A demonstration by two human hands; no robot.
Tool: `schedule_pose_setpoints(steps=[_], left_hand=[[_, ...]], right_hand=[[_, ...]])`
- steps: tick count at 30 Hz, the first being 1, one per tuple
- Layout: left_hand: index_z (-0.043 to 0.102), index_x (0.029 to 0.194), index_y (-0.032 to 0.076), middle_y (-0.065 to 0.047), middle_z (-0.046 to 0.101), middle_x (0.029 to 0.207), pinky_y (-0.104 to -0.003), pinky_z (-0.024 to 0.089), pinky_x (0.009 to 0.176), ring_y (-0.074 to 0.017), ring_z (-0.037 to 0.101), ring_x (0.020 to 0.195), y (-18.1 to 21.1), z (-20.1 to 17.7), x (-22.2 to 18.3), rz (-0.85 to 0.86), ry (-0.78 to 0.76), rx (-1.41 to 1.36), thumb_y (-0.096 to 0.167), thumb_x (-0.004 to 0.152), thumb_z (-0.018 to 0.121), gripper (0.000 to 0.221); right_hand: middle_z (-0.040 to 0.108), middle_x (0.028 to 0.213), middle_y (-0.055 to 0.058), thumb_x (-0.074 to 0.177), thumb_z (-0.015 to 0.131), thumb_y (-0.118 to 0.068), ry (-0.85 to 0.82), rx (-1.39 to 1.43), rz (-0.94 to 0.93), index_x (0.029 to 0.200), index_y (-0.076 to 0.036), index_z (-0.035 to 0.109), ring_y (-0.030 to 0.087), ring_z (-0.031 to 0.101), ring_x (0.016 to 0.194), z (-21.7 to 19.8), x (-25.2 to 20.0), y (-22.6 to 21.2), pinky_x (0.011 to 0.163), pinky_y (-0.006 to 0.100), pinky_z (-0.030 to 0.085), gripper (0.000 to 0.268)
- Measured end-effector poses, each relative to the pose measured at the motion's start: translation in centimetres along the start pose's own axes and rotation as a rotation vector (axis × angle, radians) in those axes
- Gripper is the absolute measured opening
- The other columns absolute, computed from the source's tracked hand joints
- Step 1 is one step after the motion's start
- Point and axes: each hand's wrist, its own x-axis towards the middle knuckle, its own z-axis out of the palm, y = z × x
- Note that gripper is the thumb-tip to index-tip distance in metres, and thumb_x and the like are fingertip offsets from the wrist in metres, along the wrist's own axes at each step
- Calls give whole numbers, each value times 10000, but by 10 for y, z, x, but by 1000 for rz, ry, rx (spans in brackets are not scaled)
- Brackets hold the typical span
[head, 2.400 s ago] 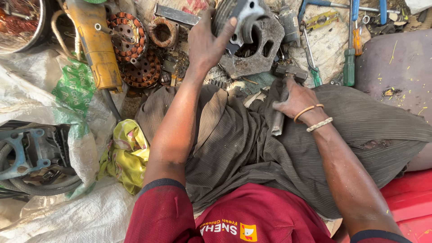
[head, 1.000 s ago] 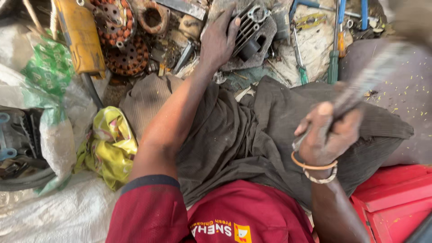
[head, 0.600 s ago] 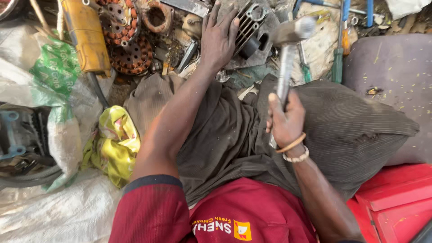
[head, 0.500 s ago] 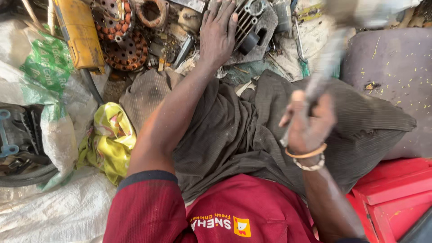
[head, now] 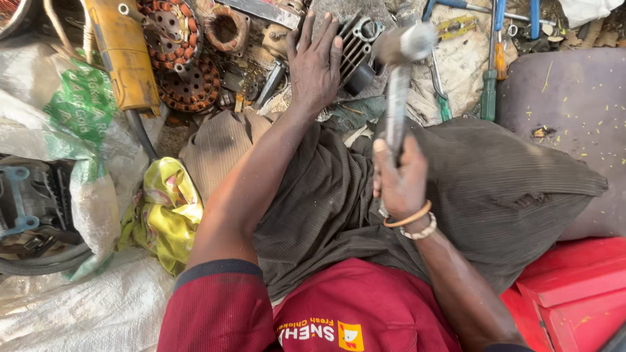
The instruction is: The person uses a hammer to strike a metal engine casing, then switches to a screwdriver to remove a small component. They wipe the component with a cloth and later use pliers to cut wires on a circuit board.
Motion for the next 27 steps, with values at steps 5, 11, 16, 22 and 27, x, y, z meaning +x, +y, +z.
schedule_pose_setpoints(steps=[5,11,16,22,27], left_hand=[[548,1497,91,-92,541,1568,-522,198,1298,-302,343,1551,2,11,-21,-6,20,-33,429,1139,288,557],[572,1458,116,-95,555,1536,-521,198,1276,-314,365,1524,0,11,-14,-6,8,12,412,1118,297,528],[565,1451,105,-100,577,1535,-542,235,1264,-321,410,1509,7,15,-16,61,72,21,385,1128,303,502],[546,1481,98,-114,581,1511,-521,288,1257,-306,444,1481,3,21,-19,-5,-2,-76,361,1131,374,471],[574,1463,83,-120,588,1506,-547,298,1232,-329,452,1472,-4,26,-10,30,42,-86,360,1134,347,486]], right_hand=[[563,732,21,1186,572,-172,168,81,-597,1314,2,459,87,511,505,-40,-24,-35,433,223,443,244],[540,720,-2,1101,532,-235,102,-158,-201,1096,-44,473,81,528,472,2,6,8,362,234,457,200],[510,658,-5,1052,620,-249,4,-85,177,976,-40,463,63,475,451,11,2,17,355,249,408,272],[529,737,-8,1121,582,-242,93,-15,-178,1107,-57,478,58,478,498,-33,-27,-31,407,244,421,212],[514,693,-21,1089,572,-253,133,0,-134,1095,-67,476,61,486,449,-1,-6,-3,350,243,429,209]])
